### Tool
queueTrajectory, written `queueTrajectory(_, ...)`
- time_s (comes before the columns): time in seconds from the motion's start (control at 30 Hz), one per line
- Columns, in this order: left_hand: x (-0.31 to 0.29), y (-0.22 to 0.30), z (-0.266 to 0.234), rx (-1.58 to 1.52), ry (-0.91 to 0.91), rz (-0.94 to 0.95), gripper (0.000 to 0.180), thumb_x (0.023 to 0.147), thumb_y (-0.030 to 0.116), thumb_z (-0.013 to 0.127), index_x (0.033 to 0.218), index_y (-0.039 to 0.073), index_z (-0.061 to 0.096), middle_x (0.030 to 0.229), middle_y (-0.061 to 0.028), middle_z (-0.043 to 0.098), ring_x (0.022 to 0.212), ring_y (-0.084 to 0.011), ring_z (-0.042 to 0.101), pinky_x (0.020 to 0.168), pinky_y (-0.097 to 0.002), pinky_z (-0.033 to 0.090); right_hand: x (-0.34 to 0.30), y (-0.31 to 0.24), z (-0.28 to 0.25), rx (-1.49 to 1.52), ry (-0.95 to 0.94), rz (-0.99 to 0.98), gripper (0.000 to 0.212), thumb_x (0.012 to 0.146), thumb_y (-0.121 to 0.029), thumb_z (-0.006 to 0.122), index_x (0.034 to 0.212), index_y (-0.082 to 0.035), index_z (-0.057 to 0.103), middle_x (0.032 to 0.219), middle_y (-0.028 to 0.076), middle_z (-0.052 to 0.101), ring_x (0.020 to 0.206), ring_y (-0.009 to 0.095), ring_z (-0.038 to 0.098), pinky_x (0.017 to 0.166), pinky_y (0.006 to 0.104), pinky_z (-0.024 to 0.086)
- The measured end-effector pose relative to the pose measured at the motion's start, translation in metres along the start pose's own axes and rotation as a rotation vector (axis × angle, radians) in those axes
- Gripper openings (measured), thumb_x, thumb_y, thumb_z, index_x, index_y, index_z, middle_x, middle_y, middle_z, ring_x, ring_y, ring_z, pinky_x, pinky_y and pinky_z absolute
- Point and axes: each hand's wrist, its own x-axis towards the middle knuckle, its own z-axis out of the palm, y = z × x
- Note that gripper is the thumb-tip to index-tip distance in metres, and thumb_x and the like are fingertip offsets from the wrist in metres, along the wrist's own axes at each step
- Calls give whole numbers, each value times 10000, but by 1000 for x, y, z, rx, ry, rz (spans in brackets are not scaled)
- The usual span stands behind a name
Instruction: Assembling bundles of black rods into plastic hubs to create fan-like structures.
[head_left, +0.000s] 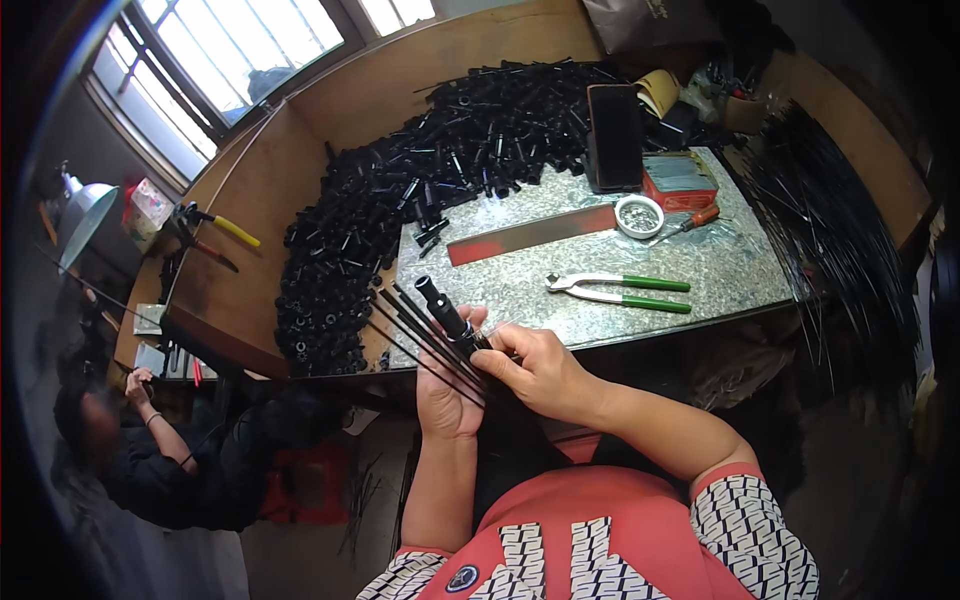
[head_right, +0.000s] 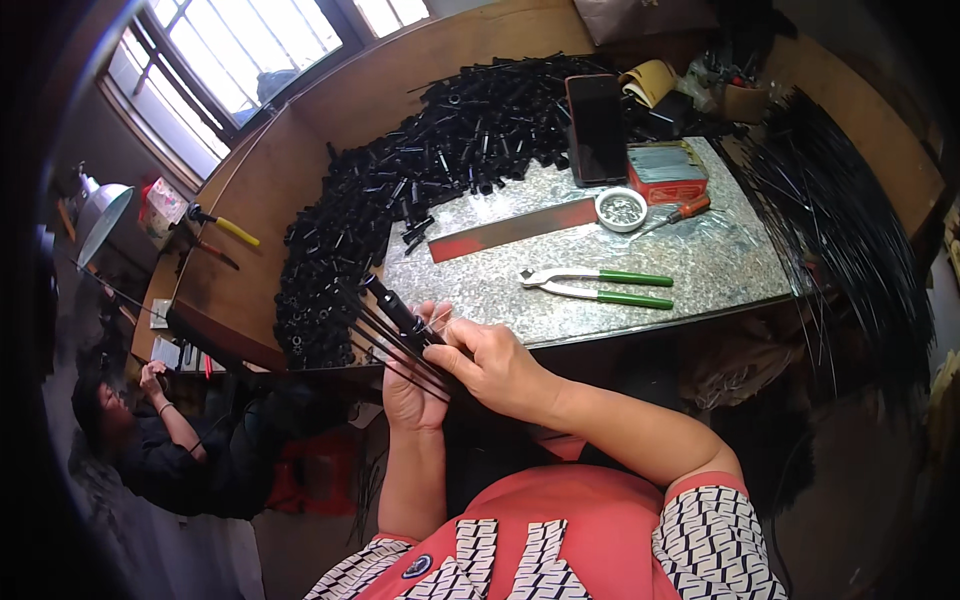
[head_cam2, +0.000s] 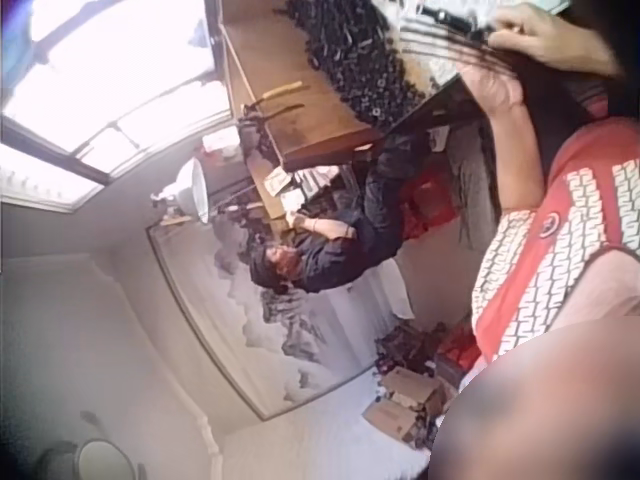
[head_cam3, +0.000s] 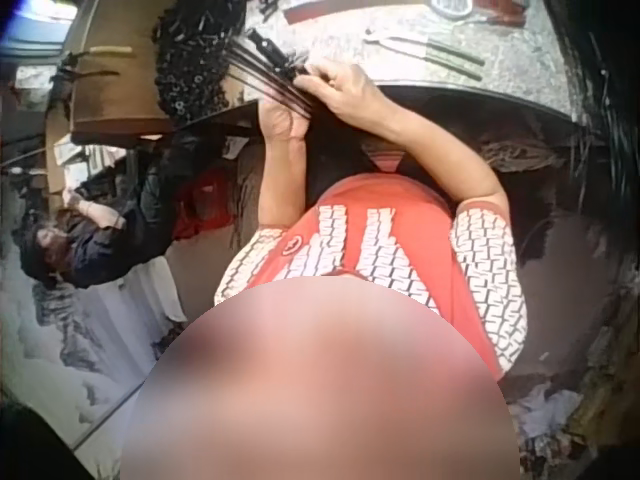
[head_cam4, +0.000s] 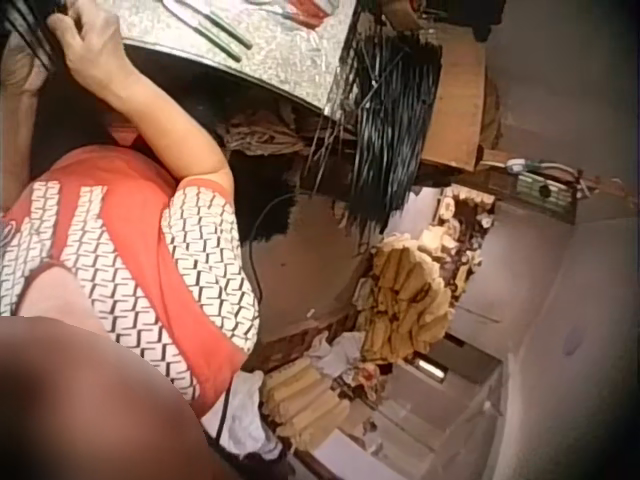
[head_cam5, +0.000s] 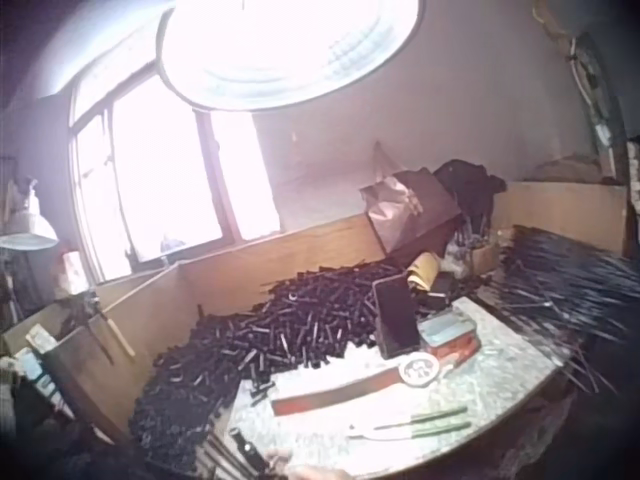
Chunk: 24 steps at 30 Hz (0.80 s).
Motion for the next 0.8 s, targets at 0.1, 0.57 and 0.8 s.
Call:
queueTrajectory(0.1, -10, 4, 10, 347, 295, 268, 451, 972, 364, 477, 1224, -10, 507, 1123, -123, 601, 1057, -236, 570, 982, -370, 416, 7, 0, 15, -84, 55, -76, 294, 898, -176, 612, 698, 3, 493, 601, 92, 444, 529, 165, 413, 519, 325, 364)
queueTrajectory(0.57, -47, 65, 7, 714, 422, 423, 186, 783, -35, 722, 944, 1, 635, 838, -7, 639, 732, -79, 585, 682, -204, 477, 17, 0, 60, -183, -168, -212, 289, 841, -166, 667, 724, 25, 484, 667, 157, 504, 577, 304, 509, 541, 376, 410)
queueTrajectory(0.8, -52, 67, -10, 638, 317, 421, 212, 783, 7, 738, 962, -4, 626, 878, -23, 639, 779, -99, 594, 720, -233, 485, 21, -4, 55, -76, -273, 44, 273, 839, -191, 700, 736, -20, 513, 636, 48, 528, 529, 111, 548, 482, 266, 426)
